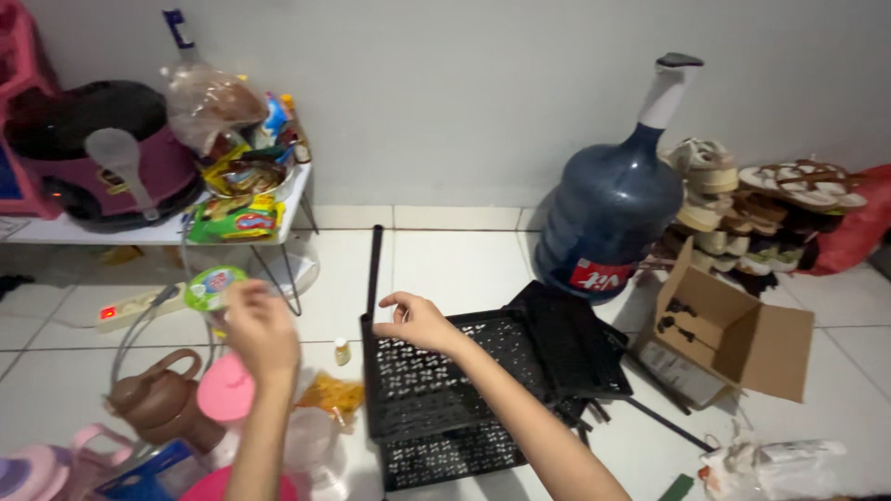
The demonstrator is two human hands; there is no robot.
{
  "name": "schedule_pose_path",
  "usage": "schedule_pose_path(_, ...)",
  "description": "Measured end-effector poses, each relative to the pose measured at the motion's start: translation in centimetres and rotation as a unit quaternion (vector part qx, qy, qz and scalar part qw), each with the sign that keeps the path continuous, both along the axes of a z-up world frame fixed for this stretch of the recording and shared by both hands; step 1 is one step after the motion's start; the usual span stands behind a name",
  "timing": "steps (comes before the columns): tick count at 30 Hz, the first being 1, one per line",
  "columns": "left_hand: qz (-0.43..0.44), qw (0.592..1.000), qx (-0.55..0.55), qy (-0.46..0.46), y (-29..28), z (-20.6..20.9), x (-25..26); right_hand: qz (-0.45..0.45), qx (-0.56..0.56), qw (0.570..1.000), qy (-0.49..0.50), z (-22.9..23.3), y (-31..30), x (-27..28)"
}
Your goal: The person assembles a black perforated metal shelf by inserting vertical poles into the corner holes of the shelf panels. They repeatedly insert and remove poles to adjust fit, handling multiple panels and poles on the floor.
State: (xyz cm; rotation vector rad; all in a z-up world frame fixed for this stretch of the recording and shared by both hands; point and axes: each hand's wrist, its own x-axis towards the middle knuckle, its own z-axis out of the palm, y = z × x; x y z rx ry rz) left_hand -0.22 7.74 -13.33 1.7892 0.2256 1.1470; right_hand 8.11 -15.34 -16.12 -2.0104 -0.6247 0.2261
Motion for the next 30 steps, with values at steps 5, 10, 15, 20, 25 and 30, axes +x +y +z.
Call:
schedule_pose_path(5, -0.358, 0.782, -0.117, 0.497, -0.4, -9.5, 3.2, -0.009, -0.023, 0.999, -0.025, -1.7, 2.0, -0.4)
schedule_pose_path(10, -0.37, 0.818, -0.057, 0.437, -2.9, -13.4, 5.9, 0.008, -0.033, 0.999, -0.037, 0.1, 2.7, -1.4)
schedule_pose_path(15, -0.354, 0.846, 0.012, 0.398, -4.2, -16.4, 6.2, -0.019, -0.066, 0.997, -0.043, 0.5, 3.4, -1.3)
schedule_pose_path(20, -0.301, 0.866, 0.078, 0.391, -4.6, -16.5, 5.7, -0.059, -0.064, 0.994, -0.072, -1.9, 4.1, -0.7)
schedule_pose_path(25, -0.29, 0.887, 0.064, 0.355, -4.7, -17.0, 5.4, -0.066, 0.149, 0.983, 0.081, -3.2, 3.6, 1.9)
schedule_pose_path(30, -0.281, 0.87, -0.022, 0.405, -5.2, -14.1, 4.3, 0.018, 0.256, 0.961, 0.104, -0.3, 0.8, 1.2)
